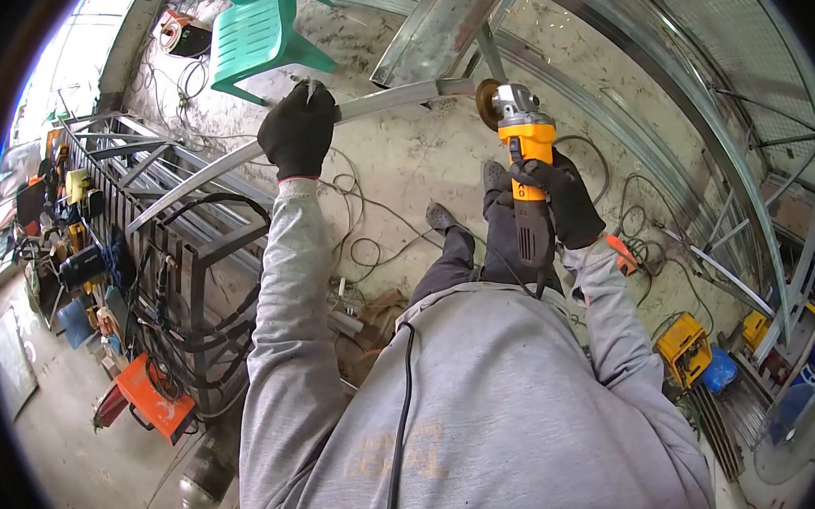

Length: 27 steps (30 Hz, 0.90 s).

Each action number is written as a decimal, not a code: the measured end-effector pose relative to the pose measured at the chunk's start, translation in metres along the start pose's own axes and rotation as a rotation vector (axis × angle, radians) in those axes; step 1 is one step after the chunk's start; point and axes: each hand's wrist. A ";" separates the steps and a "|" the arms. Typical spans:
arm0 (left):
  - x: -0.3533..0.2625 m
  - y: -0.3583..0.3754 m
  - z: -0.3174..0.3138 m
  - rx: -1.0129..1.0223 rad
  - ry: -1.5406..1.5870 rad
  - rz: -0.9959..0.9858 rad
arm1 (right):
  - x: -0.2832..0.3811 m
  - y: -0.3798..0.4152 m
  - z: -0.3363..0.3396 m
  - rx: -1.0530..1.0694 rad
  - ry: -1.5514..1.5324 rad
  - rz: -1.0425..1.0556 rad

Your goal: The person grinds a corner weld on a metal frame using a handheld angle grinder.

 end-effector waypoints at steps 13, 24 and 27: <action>-0.004 0.004 0.000 -0.057 0.076 0.029 | 0.038 -0.057 0.032 0.152 0.197 0.042; -0.001 0.004 -0.003 -0.107 0.059 -0.018 | 0.053 -0.080 0.021 0.427 0.226 0.078; -0.002 0.005 -0.005 -0.110 0.089 -0.001 | 0.057 -0.082 0.017 0.415 0.295 0.095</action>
Point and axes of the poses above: each hand's wrist, its own y-axis away from the middle knuckle, its own z-axis out of the back of the hand, x = y × z, and after that the axes turned 8 degrees about -y, right-handed
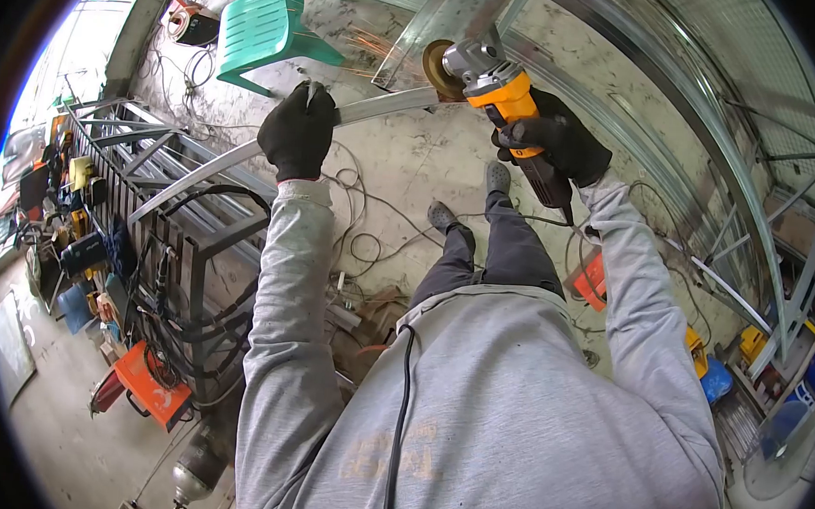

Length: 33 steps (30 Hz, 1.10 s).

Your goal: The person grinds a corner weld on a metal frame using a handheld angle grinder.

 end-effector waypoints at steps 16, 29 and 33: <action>0.008 -0.002 -0.003 0.006 -0.050 -0.033 | 0.001 -0.008 0.010 -0.002 0.005 -0.040; 0.007 -0.001 -0.005 0.021 -0.056 -0.004 | 0.004 -0.002 0.011 -0.009 -0.020 -0.057; -0.002 -0.002 0.001 0.094 -0.100 0.034 | 0.002 -0.003 0.005 0.025 0.006 -0.018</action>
Point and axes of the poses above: each hand's wrist, its own y-axis away from the middle knuckle, its own z-axis out of the back of the hand, x = y × z, and after that the axes turned 8 degrees about -y, right-handed
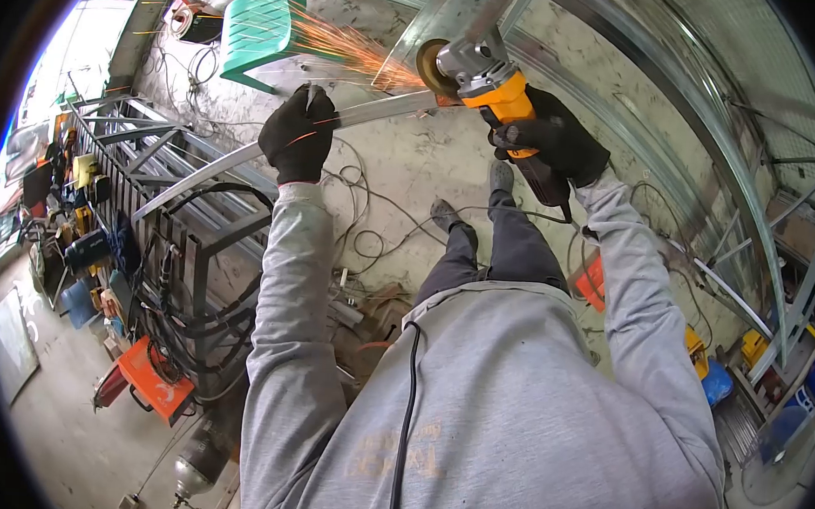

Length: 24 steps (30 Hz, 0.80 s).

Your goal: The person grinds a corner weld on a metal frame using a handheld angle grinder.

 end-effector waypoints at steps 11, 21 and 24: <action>0.006 0.000 -0.002 0.006 0.052 0.006 | -0.031 0.057 0.002 -0.428 -0.121 -0.081; 0.007 -0.004 -0.005 0.026 0.008 0.000 | -0.049 0.075 -0.058 -0.405 -0.339 -0.061; 0.005 -0.003 -0.001 0.017 0.019 -0.003 | -0.050 0.076 -0.065 -0.417 -0.306 -0.061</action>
Point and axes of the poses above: each hand's wrist, its own y-axis away from the middle knuckle, its own z-axis out of the back of the hand, x = y × z, and after that the axes turned 8 degrees about -y, right-handed
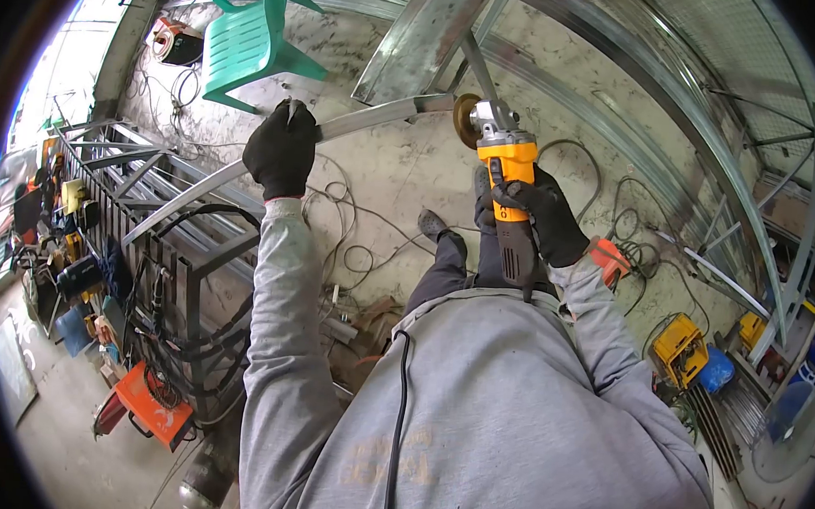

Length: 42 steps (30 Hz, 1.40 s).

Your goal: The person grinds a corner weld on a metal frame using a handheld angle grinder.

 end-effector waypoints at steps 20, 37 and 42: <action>-0.004 0.002 0.001 -0.043 0.041 -0.012 | -0.001 0.015 -0.020 0.070 -0.012 0.027; 0.000 0.000 0.005 0.033 0.016 -0.005 | 0.001 0.011 -0.054 0.128 0.126 0.037; 0.000 0.000 0.004 0.018 0.008 -0.015 | 0.007 0.005 -0.061 0.120 0.206 0.079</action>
Point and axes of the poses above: each hand's wrist, its own y-axis away from the middle knuckle, its own z-axis out of the back of the hand, x = y × z, and after that the axes turned 8 degrees about -y, right-handed
